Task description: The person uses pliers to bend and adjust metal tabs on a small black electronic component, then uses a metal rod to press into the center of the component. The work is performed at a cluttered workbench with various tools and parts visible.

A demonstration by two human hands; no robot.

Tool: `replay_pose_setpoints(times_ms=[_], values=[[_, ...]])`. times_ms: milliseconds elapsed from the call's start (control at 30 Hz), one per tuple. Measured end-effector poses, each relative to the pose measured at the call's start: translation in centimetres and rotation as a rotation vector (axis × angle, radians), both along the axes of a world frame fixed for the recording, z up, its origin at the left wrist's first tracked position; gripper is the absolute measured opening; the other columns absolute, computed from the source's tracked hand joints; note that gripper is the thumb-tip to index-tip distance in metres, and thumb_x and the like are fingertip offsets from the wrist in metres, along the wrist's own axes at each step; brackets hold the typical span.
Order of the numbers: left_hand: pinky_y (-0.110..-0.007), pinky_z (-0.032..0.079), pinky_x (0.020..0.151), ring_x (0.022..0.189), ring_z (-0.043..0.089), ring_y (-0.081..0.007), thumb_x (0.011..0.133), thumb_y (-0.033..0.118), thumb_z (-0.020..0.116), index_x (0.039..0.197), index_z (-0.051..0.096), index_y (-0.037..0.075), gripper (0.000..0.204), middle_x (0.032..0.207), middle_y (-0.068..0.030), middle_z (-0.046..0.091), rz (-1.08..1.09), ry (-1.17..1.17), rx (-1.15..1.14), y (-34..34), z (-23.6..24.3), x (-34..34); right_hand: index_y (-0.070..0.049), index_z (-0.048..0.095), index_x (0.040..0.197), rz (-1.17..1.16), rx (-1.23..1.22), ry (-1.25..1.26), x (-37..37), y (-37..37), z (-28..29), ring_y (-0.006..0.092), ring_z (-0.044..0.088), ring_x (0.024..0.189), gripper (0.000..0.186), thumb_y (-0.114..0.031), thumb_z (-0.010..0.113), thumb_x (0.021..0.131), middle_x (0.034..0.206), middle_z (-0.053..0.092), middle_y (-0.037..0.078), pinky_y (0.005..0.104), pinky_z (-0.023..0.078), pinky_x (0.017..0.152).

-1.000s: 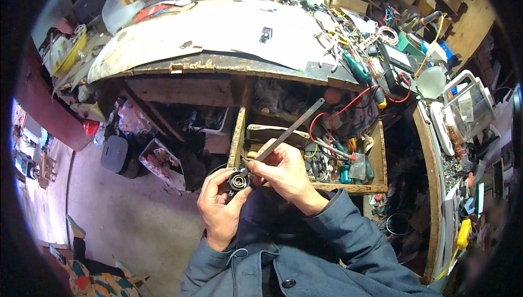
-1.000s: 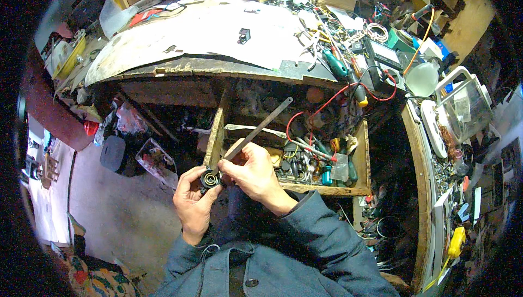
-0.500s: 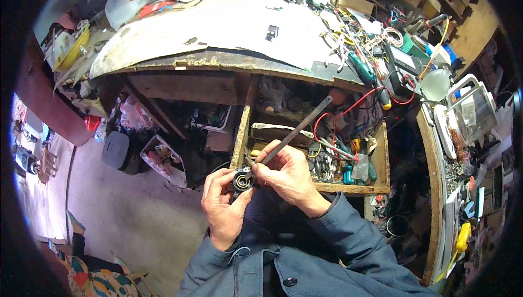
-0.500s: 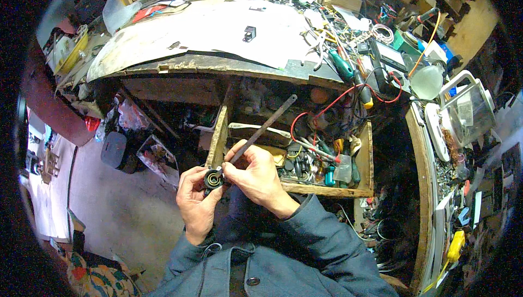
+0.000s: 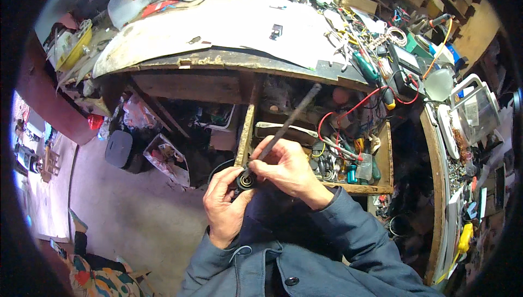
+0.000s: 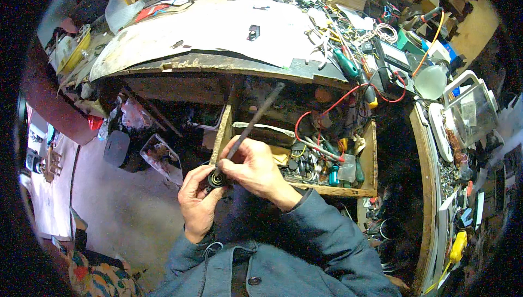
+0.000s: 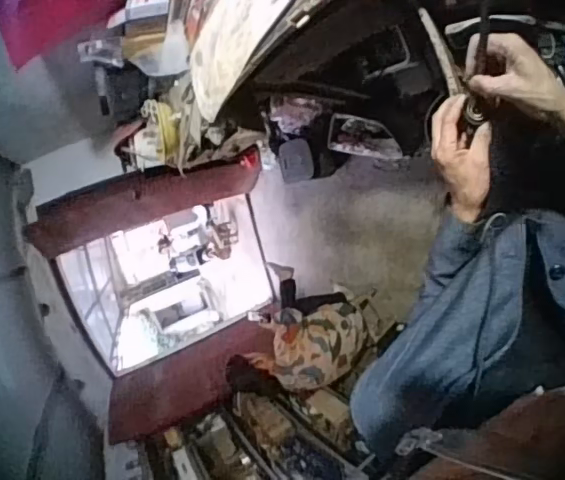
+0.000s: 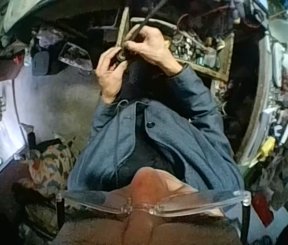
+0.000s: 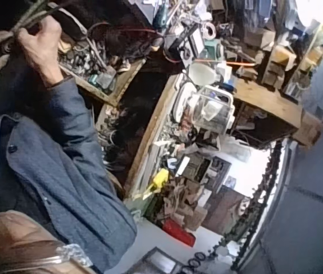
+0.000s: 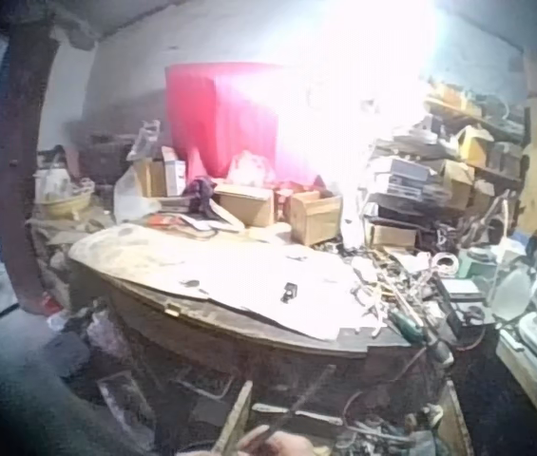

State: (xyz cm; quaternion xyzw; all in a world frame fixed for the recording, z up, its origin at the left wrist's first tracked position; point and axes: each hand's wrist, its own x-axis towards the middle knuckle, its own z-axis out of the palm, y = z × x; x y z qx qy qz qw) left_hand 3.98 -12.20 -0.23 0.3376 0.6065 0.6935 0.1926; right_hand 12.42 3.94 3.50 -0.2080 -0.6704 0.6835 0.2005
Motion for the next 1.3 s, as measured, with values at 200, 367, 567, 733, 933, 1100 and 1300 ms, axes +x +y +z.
replay_pose_setpoints(times_ms=[200,367,567,733,933,1100,1300], values=[[-0.030,0.058,0.097,0.114,0.066,-0.0199,0.080,-0.017,0.076,0.126,0.065,-0.004,0.049,0.131,-0.0121,0.059,-0.033,-0.033,-0.005,0.3,0.3,0.0,-0.001,0.067,0.098,0.025,-0.025,0.041,0.2,0.5,-0.5,0.0086,0.066,0.071,0.013,-0.007,0.075,0.091,0.081,0.069,0.002,0.0256,0.054,0.062],[-0.029,0.058,0.097,0.115,0.066,-0.0196,0.080,-0.017,0.077,0.127,0.065,-0.005,0.050,0.131,-0.0120,0.059,-0.048,-0.071,-0.004,0.1,0.1,-0.1,-0.001,0.066,0.099,0.048,-0.038,0.038,0.2,0.6,-0.1,0.0090,0.065,0.071,0.014,-0.007,0.076,0.091,0.083,0.070,0.003,0.0257,0.054,0.063],[-0.030,0.057,0.099,0.115,0.066,-0.0199,0.079,-0.017,0.076,0.127,0.066,-0.004,0.051,0.132,-0.0122,0.060,-0.051,-0.034,-0.016,0.0,0.4,-0.1,-0.001,0.067,0.099,0.117,-0.087,-0.006,0.4,0.7,0.3,0.0089,0.064,0.069,0.014,-0.008,0.076,0.090,0.081,0.069,0.003,0.0255,0.053,0.061],[-0.031,0.055,0.102,0.118,0.064,-0.0199,0.078,-0.016,0.075,0.127,0.066,-0.003,0.051,0.133,-0.0111,0.060,-0.083,-0.005,-0.047,-0.1,0.7,-0.4,-0.001,0.067,0.097,0.145,-0.139,0.026,0.5,0.8,0.0,0.0093,0.064,0.067,0.014,-0.006,0.076,0.089,0.077,0.068,0.003,0.0262,0.052,0.059],[-0.028,0.059,0.091,0.108,0.068,-0.0176,0.078,-0.011,0.082,0.124,0.067,-0.002,0.050,0.127,-0.0122,0.063,-0.024,0.058,-0.048,0.1,0.8,-0.1,-0.001,0.066,0.096,0.033,-0.208,0.109,1.6,1.5,0.5,0.0114,0.067,0.063,0.011,-0.004,0.075,0.090,0.077,0.070,0.005,0.0261,0.054,0.055],[-0.027,0.059,0.086,0.104,0.069,-0.0162,0.077,-0.009,0.084,0.120,0.068,-0.002,0.046,0.122,-0.0112,0.064,0.026,0.072,-0.035,0.3,0.2,0.5,-0.001,0.065,0.099,-0.123,-0.095,0.071,2.6,-0.6,-0.2,0.0070,0.065,0.070,0.010,-0.003,0.073,0.093,0.082,0.069,0.002,0.0233,0.053,0.062],[-0.027,0.059,0.085,0.102,0.069,-0.0165,0.077,-0.009,0.084,0.117,0.069,-0.001,0.044,0.119,-0.0104,0.063,0.067,0.110,-0.038,0.4,0.5,0.9,-0.001,0.065,0.100,-0.144,-0.064,0.109,2.4,-1.3,-0.6,0.0063,0.064,0.070,0.011,-0.004,0.074,0.093,0.082,0.069,0.001,0.0230,0.053,0.062]])
